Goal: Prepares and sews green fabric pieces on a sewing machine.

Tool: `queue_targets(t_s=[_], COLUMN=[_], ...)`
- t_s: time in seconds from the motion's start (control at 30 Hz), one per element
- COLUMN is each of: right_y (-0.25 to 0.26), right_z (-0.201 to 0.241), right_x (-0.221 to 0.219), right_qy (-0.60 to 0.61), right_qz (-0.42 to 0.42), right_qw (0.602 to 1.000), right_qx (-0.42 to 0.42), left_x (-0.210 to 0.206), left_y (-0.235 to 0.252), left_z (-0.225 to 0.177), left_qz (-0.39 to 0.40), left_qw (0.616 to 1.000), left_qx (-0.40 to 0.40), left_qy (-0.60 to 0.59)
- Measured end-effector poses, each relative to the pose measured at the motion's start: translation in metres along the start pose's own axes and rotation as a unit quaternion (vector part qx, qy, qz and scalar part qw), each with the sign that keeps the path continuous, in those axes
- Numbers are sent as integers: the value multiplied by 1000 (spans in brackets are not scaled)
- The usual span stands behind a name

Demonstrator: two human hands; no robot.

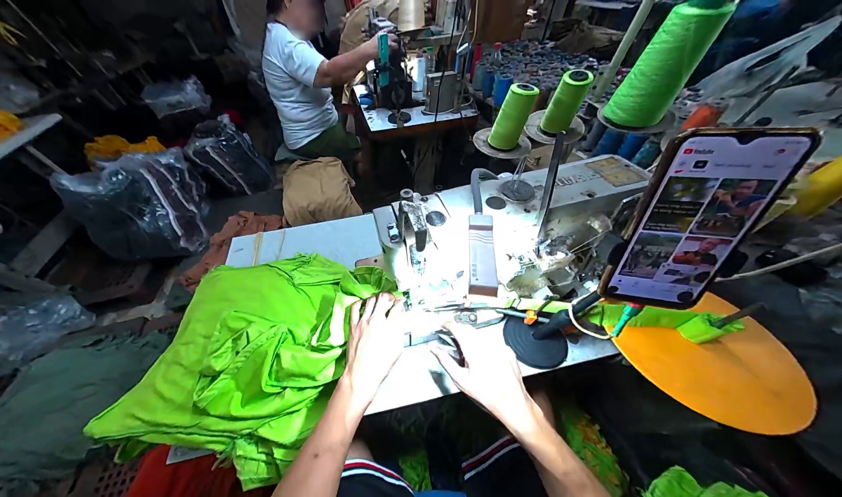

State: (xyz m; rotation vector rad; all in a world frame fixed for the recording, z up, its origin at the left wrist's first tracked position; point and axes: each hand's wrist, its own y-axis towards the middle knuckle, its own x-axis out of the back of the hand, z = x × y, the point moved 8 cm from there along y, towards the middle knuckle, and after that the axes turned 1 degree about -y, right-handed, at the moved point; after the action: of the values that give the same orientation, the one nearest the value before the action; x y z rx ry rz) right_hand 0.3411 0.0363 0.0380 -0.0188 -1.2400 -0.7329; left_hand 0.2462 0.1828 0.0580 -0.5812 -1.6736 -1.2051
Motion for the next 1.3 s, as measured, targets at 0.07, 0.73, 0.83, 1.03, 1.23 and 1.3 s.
queue_targets(t_s=[0.07,0.73,0.83,1.03,1.23,1.3], right_y=[-13,50,37,-39,-68,-47], right_z=[-8,76,65,20,67,84], right_x=[2,-31,-30,-19,-60,-66], right_qy=[21,-7,59,178,462,505], right_qz=[23,-89,-87,-106,-21,-38], right_qw=[999,996,994,958,856,833], right_qx=[-35,2,2,-196,-229,-223], left_x=[1,39,36,66,20,-20], left_y=[-1,-59,-61,-47,16,23], left_z=[8,34,26,56,149,150], left_qz=[-25,-174,-142,-112,77,181], left_qw=[999,944,946,932,908,843], left_qx=[22,63,30,22,202,240], left_qy=[-24,-274,-291,-343,-359,-445])
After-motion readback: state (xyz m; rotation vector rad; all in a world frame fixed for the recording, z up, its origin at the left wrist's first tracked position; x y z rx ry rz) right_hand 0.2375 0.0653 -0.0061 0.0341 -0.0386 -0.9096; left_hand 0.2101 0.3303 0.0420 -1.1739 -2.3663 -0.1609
